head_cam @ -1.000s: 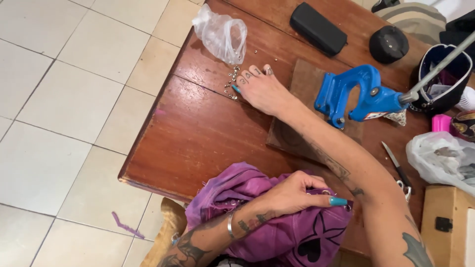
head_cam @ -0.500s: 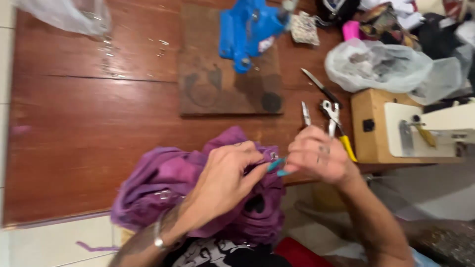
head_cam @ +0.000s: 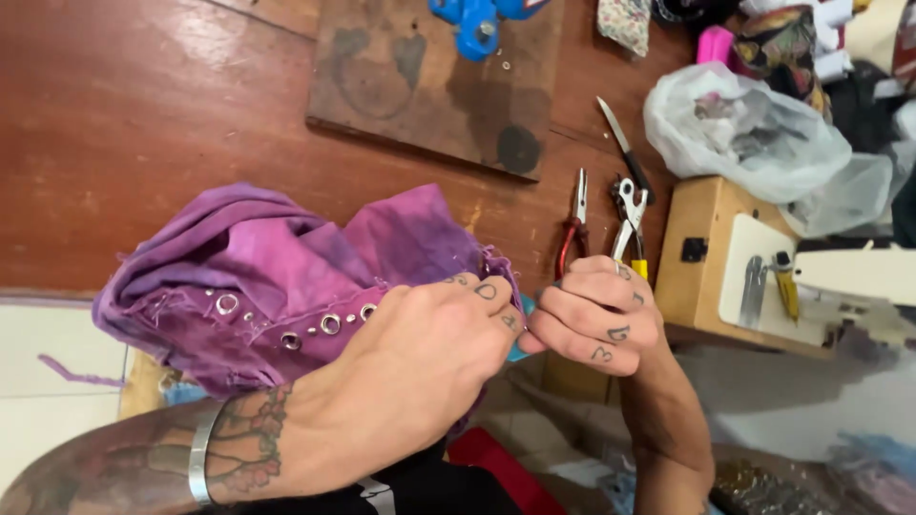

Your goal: Attaching metal grommets to a purple garment using a hand press and pliers

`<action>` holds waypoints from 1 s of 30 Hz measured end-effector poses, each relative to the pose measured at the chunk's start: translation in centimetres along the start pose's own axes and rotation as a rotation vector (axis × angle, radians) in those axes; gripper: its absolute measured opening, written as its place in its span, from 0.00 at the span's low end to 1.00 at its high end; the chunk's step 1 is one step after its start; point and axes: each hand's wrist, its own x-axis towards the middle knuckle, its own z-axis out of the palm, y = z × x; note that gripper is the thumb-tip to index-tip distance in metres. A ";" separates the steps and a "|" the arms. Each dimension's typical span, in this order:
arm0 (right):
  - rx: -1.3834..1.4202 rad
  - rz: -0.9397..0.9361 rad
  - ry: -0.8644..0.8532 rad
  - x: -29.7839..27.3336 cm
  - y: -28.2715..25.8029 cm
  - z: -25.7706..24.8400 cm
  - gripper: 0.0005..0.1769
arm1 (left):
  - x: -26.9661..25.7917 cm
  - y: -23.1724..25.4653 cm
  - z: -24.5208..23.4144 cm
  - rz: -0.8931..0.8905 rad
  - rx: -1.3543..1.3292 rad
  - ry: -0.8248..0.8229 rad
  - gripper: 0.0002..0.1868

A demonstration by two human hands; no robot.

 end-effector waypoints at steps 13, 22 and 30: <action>0.092 0.143 0.127 -1.4 -0.4 1.5 0.09 | 0.5 0.7 0.6 -0.070 0.352 0.061 0.09; 0.146 0.179 0.148 -0.8 -0.3 1.7 0.12 | -0.7 -0.6 -4.0 -0.082 -0.132 -0.221 0.03; 0.163 0.196 0.085 -1.0 -0.5 1.1 0.09 | -0.5 -0.4 -2.3 -0.135 -0.197 -0.185 0.02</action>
